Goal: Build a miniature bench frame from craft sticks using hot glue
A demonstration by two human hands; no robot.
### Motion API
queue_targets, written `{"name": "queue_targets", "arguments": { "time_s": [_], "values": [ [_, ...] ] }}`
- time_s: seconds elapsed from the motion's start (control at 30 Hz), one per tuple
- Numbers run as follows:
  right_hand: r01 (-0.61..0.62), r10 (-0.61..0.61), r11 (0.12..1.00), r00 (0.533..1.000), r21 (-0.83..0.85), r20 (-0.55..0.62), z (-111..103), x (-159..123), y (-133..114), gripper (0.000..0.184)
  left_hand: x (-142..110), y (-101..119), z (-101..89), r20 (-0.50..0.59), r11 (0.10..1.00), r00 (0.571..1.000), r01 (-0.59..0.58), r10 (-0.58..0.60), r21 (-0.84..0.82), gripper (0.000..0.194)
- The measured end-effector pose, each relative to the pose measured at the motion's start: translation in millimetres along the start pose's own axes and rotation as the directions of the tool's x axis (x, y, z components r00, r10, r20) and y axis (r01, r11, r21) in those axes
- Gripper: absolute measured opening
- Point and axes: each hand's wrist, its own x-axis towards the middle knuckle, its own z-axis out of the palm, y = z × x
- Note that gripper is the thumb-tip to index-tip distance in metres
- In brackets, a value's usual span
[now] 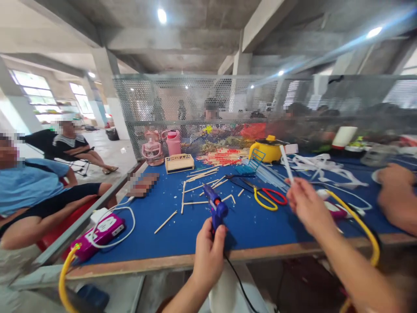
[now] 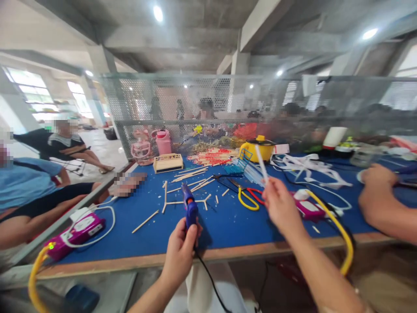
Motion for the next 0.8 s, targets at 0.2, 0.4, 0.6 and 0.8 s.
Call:
{"name": "queue_targets", "arguments": {
  "time_s": [0.2,0.4,0.6,0.8],
  "values": [
    [0.139,-0.157,0.985,0.965,0.102,0.208,15.3,-135.3,-25.1,0.031,0.7,0.8,3.0,-0.047,0.998,0.998,-0.049,0.051,0.045,0.035],
    [0.213,-0.207,0.977,0.960,-0.011,0.190,18.2,-136.2,-35.1,0.034,1.4,0.1,4.4,-0.108,0.993,0.990,-0.079,0.088,0.085,0.036],
    [0.287,-0.262,0.949,0.947,-0.126,0.185,22.2,-133.8,-38.2,0.031,0.8,0.7,4.3,-0.123,0.992,0.988,-0.087,0.098,0.093,0.036],
    [0.331,-0.303,0.919,0.940,-0.212,0.156,20.0,-134.0,-35.2,0.030,-1.1,-1.0,3.5,-0.159,0.989,0.981,-0.098,0.115,0.108,0.036]
  ]
}}
